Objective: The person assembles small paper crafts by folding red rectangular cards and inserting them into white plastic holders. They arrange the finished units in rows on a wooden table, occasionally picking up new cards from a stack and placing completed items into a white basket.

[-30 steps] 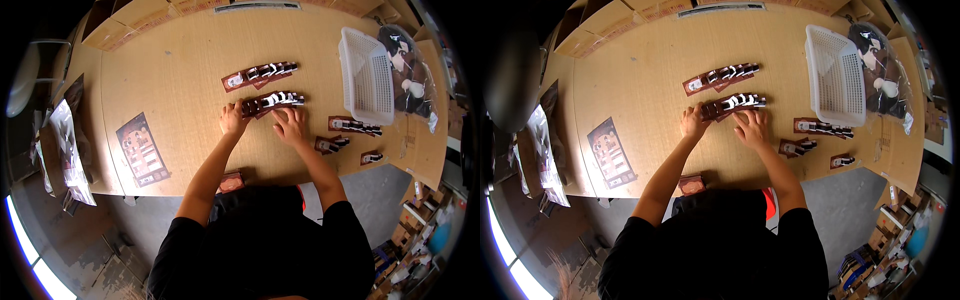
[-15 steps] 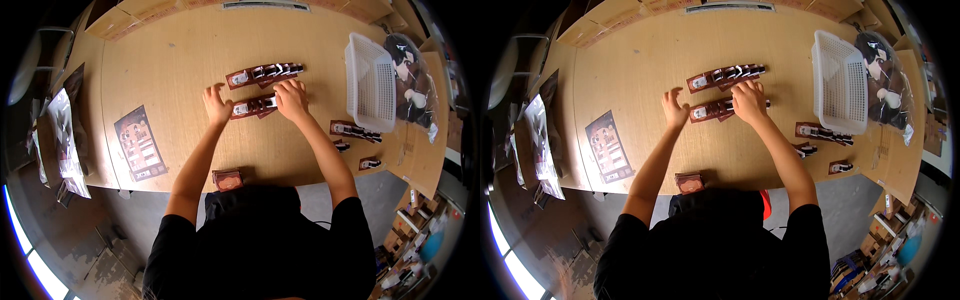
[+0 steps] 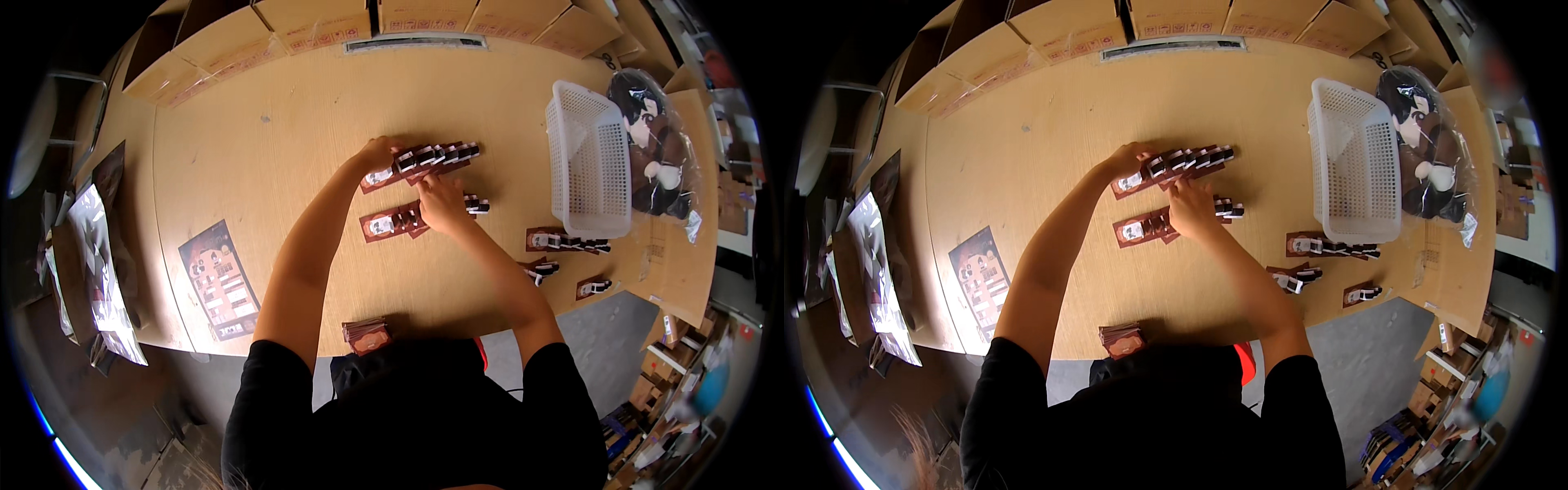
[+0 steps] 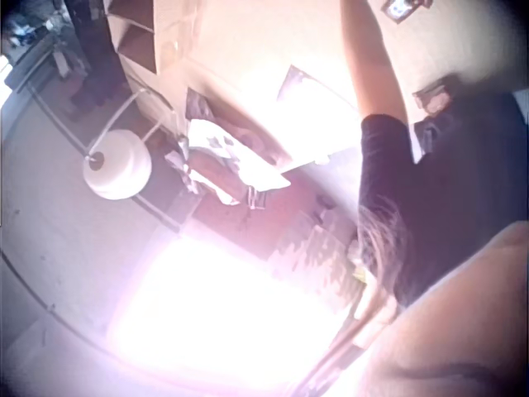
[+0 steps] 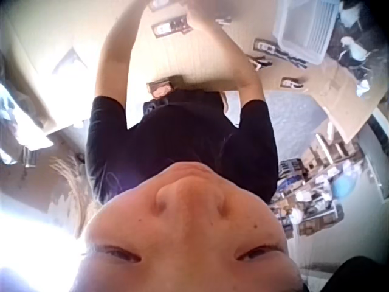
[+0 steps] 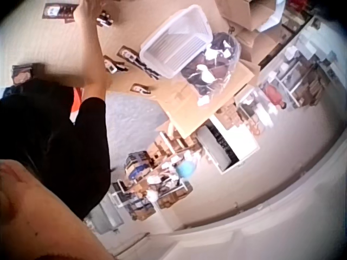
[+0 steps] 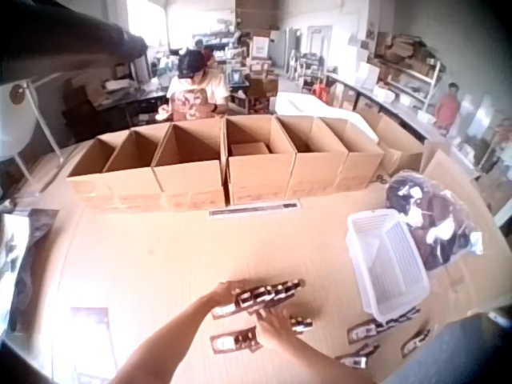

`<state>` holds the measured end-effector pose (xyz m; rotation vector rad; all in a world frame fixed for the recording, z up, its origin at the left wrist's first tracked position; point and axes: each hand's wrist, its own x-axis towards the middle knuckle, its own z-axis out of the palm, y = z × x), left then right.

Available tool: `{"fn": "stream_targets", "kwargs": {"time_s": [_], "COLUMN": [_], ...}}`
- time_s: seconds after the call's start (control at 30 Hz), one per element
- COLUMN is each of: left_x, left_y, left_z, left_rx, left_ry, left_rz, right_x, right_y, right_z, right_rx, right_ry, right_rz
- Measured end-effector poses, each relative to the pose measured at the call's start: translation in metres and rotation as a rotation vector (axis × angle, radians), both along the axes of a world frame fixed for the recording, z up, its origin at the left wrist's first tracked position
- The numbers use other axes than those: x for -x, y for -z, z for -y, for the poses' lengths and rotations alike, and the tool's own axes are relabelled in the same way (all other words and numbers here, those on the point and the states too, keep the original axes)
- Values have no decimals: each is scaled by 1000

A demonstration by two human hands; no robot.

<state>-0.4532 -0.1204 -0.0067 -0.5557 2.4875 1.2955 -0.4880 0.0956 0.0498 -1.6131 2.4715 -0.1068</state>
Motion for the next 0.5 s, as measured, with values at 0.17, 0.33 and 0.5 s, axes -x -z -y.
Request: {"fn": "stream_targets", "kwargs": {"time_s": [0.17, 0.33, 0.5], "left_x": [11, 2, -27], "left_y": [-16, -23, -27], "left_z": [-3, 0, 24], "left_rx": [-136, -157, -100], "left_ry": [148, 35, -127], "left_rz": [23, -34, -287], "right_x": [1, -1, 13], "right_y": [1, 0, 4], "right_z": [2, 1, -13], "right_rx": [14, 1, 64], "right_ry": [16, 6, -7], "right_rz": [26, 15, 59]}}
